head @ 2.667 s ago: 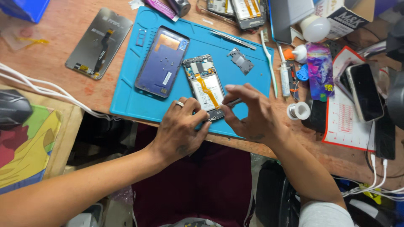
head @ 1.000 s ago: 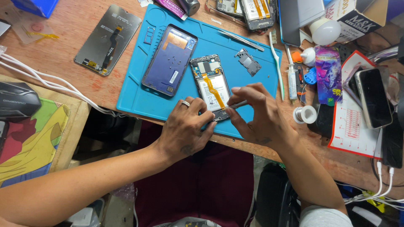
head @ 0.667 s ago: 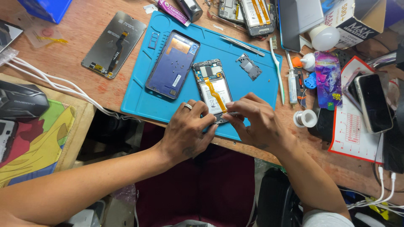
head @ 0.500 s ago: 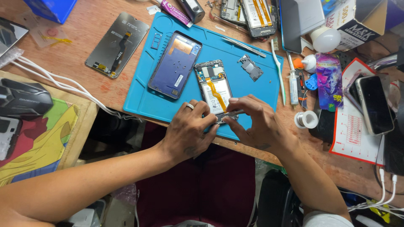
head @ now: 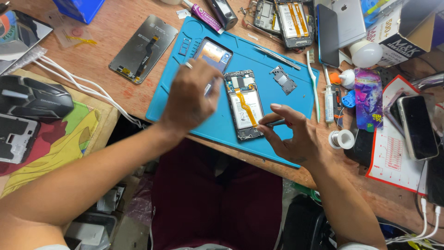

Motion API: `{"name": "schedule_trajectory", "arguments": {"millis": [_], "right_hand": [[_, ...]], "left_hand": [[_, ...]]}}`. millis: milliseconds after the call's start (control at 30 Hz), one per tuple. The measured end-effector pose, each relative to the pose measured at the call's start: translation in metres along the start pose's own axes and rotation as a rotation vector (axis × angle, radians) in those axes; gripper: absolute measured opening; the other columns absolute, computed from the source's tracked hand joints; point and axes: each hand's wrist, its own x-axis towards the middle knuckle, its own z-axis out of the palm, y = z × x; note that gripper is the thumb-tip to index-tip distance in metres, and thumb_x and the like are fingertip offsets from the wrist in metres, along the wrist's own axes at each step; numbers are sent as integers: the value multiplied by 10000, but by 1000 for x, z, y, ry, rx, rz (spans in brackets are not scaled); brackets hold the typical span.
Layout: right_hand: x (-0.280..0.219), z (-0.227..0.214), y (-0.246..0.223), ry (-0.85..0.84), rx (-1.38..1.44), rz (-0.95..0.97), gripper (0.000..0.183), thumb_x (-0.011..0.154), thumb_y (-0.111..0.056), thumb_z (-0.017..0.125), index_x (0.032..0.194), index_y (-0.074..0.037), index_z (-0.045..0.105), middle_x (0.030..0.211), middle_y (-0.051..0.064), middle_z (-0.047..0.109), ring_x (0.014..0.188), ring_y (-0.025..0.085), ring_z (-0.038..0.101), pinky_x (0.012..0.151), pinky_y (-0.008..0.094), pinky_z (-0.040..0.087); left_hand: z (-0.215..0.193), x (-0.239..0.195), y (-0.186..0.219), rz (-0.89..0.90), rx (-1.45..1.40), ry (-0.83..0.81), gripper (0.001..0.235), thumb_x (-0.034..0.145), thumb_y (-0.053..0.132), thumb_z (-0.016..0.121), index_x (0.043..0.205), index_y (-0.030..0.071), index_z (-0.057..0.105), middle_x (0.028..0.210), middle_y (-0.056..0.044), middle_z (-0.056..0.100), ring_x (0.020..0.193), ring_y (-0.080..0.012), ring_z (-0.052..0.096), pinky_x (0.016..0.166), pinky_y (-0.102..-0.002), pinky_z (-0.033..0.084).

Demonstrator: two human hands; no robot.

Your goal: The person cleans the inside of a disassembled smartphone using a toothbrush, then uses a screwdriver to remove screws from the device's internal frame. The person handles the phone and tools directly on a blue work mat.

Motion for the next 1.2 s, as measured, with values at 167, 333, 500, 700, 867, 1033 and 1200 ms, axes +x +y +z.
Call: {"name": "schedule_trajectory", "arguments": {"millis": [167,333,500,700,867,1033,1200], "right_hand": [[2,-3,0,25,45,-25,656,962,13,747,1442,-103,315,966,135,728,915,211,770,775,332,644],[3,-9,3,61,60,-5,665,970,13,734,1452,-124,296,970,153,722,922,220,764,793,338,636],[1,-8,5,61,77,15,650,986,21,715,1458,-116,290,961,148,709,947,226,764,828,341,640],[3,-6,6,71,64,18,654,980,19,719,1455,-124,294,960,150,711,941,224,762,815,335,628],[3,-5,6,68,56,8,652,985,4,720,1458,-124,291,953,146,710,932,227,767,812,334,636],[3,-5,7,89,41,33,637,983,-17,725,1444,-116,297,960,153,713,908,222,763,805,335,628],[1,-5,8,130,28,43,640,979,-27,738,1436,-101,296,969,161,718,913,225,766,808,335,639]], "left_hand": [[-14,10,-26,-36,79,-37,56,915,71,693,955,31,696,934,-136,652,936,-327,617,957,-447,437],[-20,9,-25,-48,68,-133,70,872,82,700,907,24,719,938,-136,660,956,-311,621,992,-455,389],[-27,9,-20,-110,57,-214,57,887,73,710,901,54,762,924,-129,644,952,-294,617,1027,-454,378],[-25,12,-23,-205,17,-213,55,877,102,734,869,59,768,915,-110,646,943,-295,613,941,-430,434],[-17,10,-25,-152,31,-146,40,900,86,718,881,51,714,930,-118,637,932,-319,599,874,-436,458],[-14,7,-22,5,92,-85,107,958,42,667,887,41,587,909,-137,586,898,-327,578,846,-460,442],[0,-3,5,119,-32,-130,176,850,-153,505,930,1,536,909,-153,557,888,-314,571,840,-437,485]]}}
